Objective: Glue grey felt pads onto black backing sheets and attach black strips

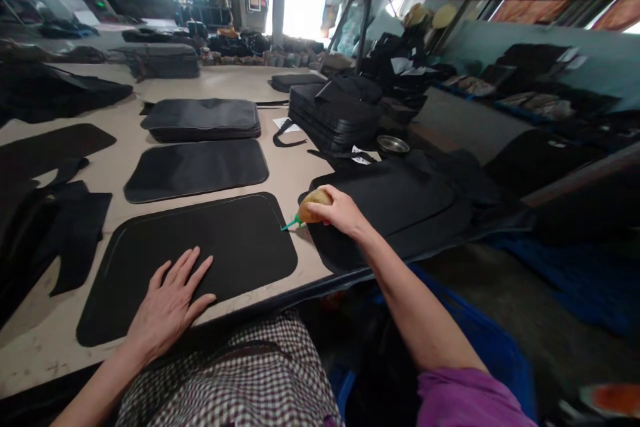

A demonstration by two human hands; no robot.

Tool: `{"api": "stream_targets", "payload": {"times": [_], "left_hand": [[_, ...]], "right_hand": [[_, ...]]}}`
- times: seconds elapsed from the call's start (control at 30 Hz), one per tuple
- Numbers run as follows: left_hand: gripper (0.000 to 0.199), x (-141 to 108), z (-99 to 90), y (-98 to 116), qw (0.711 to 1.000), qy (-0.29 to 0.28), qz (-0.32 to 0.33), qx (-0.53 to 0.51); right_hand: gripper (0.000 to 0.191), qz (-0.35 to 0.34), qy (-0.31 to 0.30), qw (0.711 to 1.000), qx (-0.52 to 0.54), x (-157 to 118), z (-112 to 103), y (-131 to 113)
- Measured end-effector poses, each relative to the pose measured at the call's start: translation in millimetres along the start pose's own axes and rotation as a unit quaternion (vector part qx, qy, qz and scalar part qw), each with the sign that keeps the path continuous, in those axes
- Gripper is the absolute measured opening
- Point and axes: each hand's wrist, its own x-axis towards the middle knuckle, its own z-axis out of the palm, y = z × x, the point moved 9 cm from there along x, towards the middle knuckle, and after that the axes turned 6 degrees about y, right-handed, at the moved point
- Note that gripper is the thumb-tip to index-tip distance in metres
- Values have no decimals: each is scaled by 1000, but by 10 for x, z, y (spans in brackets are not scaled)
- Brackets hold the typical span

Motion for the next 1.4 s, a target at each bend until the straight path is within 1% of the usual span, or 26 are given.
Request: {"api": "stream_targets", "payload": {"times": [0.13, 0.23, 0.3, 0.4, 0.5, 0.57, 0.63, 0.7, 0.77, 0.87, 0.97, 1.07, 1.2, 1.3, 1.4], "left_hand": [[71, -5, 9, -2, 1000, 1, -1, -9], [71, -9, 10, -5, 1000, 2, -3, -16], [71, -11, 13, -9, 1000, -1, -3, -22], [74, -18, 21, -41, 999, -13, -7, -46], [73, -31, 0, -123, 994, -10, -28, -107], [72, -50, -43, -215, 983, 7, -58, -175], [72, -88, -85, -332, 959, 26, -108, -259], [74, -144, -123, -446, 921, 43, -168, -349], [77, -211, -184, -541, 876, 71, -216, -425], [80, -328, -333, -692, 820, 135, -252, -496], [82, -507, -497, -919, 776, 210, -277, -526], [81, -740, -655, -1159, 731, 273, -299, -549], [76, -1082, -885, -1393, 679, 343, -335, -556], [74, -1300, -1014, -1474, 656, 378, -360, -545], [74, -1443, -1046, -1498, 647, 393, -380, -532]], "right_hand": [[47, 41, -36, 998, 12, -323, -109, 128], [52, 83, -43, 995, 38, -567, -165, 264], [53, 101, -42, 992, 57, -710, -166, 330], [50, 104, -47, 990, 82, -876, -81, 354], [46, 79, -49, 991, 95, -974, 87, 273], [44, 62, -56, 990, 110, -1014, 257, 182], [44, 61, -77, 987, 130, -1046, 488, 94], [45, 64, -104, 981, 150, -1069, 747, -2], [46, 50, -119, 979, 159, -1073, 987, -127], [49, 11, -132, 980, 148, -1064, 1317, -349], [50, -6, -166, 974, 157, -1071, 1672, -597], [48, -19, -202, 965, 165, -1095, 2026, -896], [43, -67, -213, 962, 159, -1120, 2429, -1341], [43, -102, -212, 958, 165, -1131, 2700, -1619], [43, -137, -197, 957, 163, -1115, 2915, -1814]]}}
